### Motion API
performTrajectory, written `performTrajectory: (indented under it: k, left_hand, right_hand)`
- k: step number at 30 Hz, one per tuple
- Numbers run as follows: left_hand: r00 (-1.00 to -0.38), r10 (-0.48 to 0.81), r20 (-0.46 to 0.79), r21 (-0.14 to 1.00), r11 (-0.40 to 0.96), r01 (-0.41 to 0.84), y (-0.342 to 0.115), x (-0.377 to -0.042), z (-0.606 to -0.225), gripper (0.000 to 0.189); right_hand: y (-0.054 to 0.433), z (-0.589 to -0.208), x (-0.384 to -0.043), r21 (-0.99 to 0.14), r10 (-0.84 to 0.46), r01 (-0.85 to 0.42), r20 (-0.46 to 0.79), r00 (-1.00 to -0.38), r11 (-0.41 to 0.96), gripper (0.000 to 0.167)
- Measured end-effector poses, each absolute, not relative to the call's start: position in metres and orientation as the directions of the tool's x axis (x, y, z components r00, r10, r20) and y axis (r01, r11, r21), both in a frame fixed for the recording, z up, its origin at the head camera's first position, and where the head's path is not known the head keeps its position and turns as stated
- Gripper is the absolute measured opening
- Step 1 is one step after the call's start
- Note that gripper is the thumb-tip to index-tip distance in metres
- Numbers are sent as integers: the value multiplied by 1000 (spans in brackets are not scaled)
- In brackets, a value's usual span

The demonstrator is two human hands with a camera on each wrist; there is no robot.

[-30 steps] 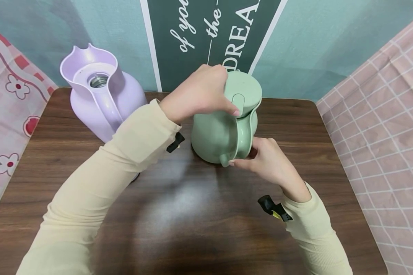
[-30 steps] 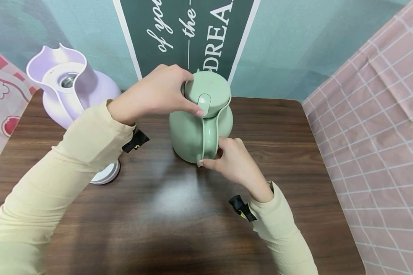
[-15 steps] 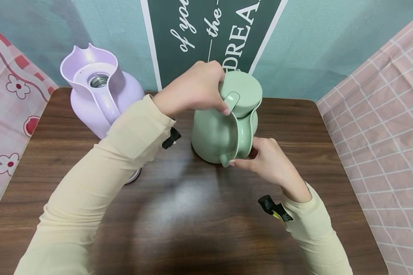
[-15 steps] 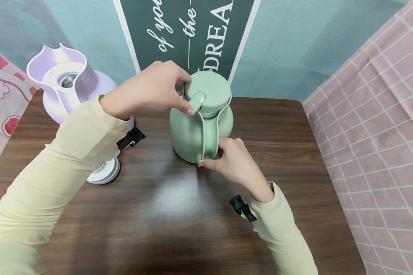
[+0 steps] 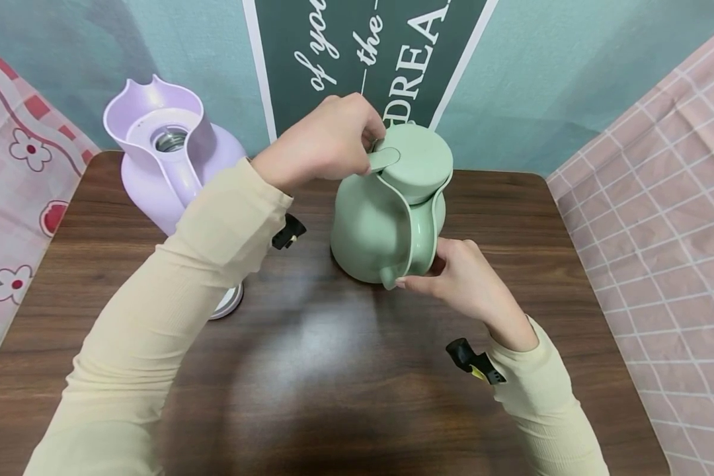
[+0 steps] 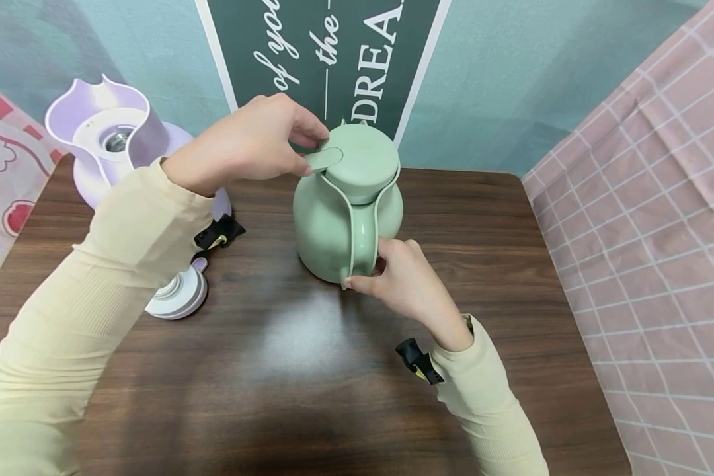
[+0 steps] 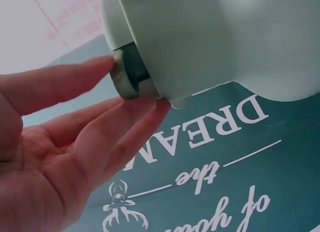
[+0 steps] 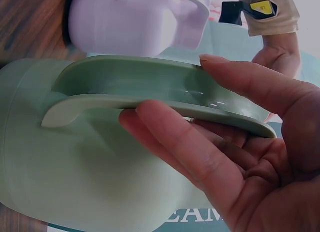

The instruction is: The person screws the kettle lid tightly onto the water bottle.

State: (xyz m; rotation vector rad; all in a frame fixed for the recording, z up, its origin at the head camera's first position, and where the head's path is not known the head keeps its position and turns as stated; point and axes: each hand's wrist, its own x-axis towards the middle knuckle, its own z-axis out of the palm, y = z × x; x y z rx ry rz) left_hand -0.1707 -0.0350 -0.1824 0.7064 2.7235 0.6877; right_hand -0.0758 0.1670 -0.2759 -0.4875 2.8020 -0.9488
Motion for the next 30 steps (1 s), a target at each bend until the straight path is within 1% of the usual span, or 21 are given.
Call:
performTrajectory:
  k: [4, 5, 11, 15, 20, 25, 30]
  left_hand:
    - [-875, 467, -126, 533, 776, 338, -38, -176, -186, 40]
    - [-881, 456, -126, 537, 778, 325, -38, -178, -187, 41]
    - [-908, 404, -109, 561, 779, 279, -40, -185, -193, 30]
    - [-923, 369, -110, 566, 787, 247, -42, -186, -192, 31]
    - [-935, 337, -107, 526, 818, 235, -45, -182, -188, 33]
    - [-940, 328, -98, 485, 840, 242, -46, -175, -184, 27]
    - [-920, 381, -98, 470, 832, 294, -43, -167, -180, 20]
  right_hand:
    - [166, -276, -75, -614, -345, -249, -41, -938, 749, 18]
    - [166, -276, -75, -615, -345, -249, -41, -938, 749, 18]
    - [166, -275, -76, -606, -354, -265, -30, -935, 750, 19]
    - [166, -274, -76, -603, -352, -264, -30, -936, 753, 19]
    - [166, -274, -76, -611, -350, -257, -36, -936, 749, 19]
    - [166, -274, -77, -605, -354, -264, -32, -935, 751, 20]
    - [166, -275, -77, -605, -357, -266, -32, -934, 750, 20]
